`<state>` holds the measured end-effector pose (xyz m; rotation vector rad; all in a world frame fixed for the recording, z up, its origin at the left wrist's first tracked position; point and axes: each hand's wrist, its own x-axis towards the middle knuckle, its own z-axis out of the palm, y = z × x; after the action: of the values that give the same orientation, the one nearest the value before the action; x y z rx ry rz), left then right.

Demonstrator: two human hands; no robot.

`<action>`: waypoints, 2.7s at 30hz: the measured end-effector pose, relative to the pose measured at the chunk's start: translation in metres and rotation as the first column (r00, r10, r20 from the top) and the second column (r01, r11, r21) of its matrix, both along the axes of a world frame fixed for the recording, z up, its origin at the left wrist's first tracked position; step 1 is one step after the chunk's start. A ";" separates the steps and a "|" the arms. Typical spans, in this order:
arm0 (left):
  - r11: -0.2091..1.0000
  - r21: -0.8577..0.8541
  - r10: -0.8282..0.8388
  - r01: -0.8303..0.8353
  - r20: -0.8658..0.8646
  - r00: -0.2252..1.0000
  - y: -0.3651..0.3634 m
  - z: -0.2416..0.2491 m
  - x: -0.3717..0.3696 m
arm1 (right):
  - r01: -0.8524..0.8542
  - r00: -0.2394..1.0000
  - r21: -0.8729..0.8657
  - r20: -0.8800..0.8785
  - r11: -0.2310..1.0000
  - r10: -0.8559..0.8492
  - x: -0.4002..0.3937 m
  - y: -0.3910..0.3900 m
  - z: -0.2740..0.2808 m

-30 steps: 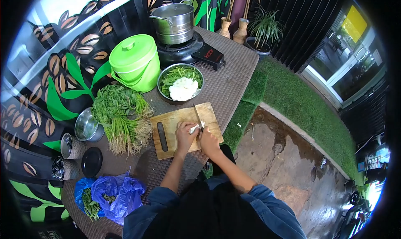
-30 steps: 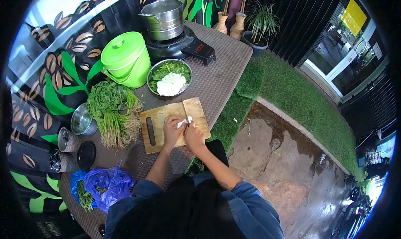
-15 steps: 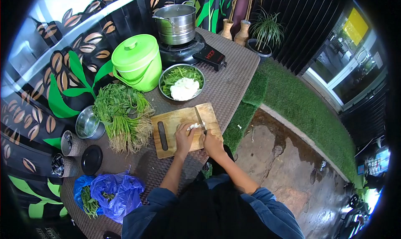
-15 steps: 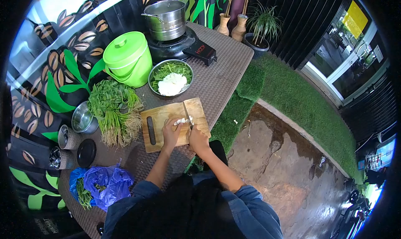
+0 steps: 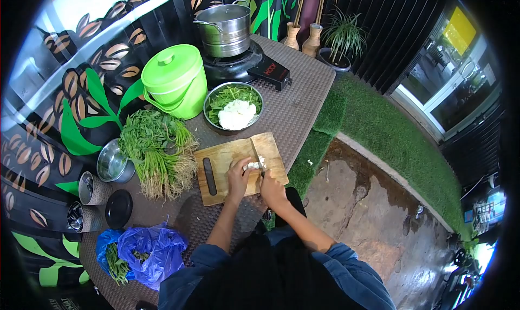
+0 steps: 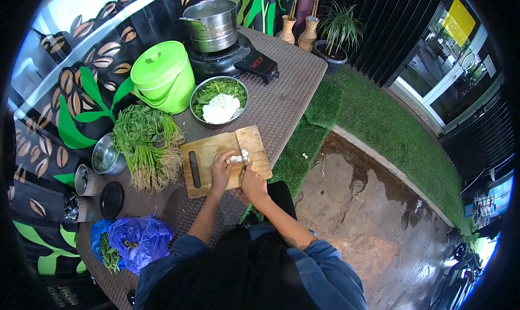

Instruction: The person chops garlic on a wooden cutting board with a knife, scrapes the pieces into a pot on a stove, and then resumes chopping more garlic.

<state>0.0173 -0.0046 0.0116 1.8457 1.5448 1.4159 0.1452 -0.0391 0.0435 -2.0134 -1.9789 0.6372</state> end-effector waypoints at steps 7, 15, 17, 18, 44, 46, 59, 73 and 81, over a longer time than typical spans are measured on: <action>0.999 -0.027 0.018 -0.019 -0.052 0.998 0.000 0.001 0.000 | -0.138 0.989 -0.021 -0.059 0.990 0.136 0.022 0.027 0.023; 1.000 0.025 -0.014 0.017 -0.104 0.995 0.002 -0.006 -0.002 | -0.031 0.998 0.130 0.059 0.991 0.023 -0.002 0.008 -0.022; 1.000 0.006 0.000 0.001 -0.085 0.996 0.002 -0.007 -0.002 | -0.057 0.996 0.126 0.075 0.990 0.047 -0.001 0.012 -0.024; 1.000 0.005 -0.001 0.002 -0.085 0.996 0.001 -0.006 -0.002 | -0.079 0.995 0.081 0.074 0.994 0.073 0.001 0.015 -0.016; 0.985 -0.074 0.166 -0.155 0.172 0.971 -0.006 0.006 0.003 | -0.173 0.985 -0.042 0.002 0.984 0.174 0.022 0.030 0.012; 0.992 0.013 0.122 -0.124 0.099 0.988 -0.007 0.010 0.003 | -0.205 0.979 -0.052 -0.009 0.977 0.204 0.026 0.031 0.019; 0.995 0.064 -0.062 0.077 -0.211 0.976 -0.014 0.004 -0.003 | -0.178 0.984 -0.040 -0.021 0.983 0.177 0.011 0.018 0.009; 1.000 -0.012 0.021 -0.021 -0.013 1.000 -0.006 0.005 0.001 | -0.163 0.979 0.249 0.160 0.955 0.125 0.006 0.008 -0.009; 0.992 0.089 0.102 -0.095 -0.080 0.992 -0.005 0.007 0.004 | -0.240 0.960 0.255 0.206 0.937 0.189 0.012 0.013 -0.016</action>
<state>0.0209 -0.0098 0.0183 1.9261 1.6613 1.4861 0.1567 -0.0260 0.0275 -1.7538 -2.2688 0.2049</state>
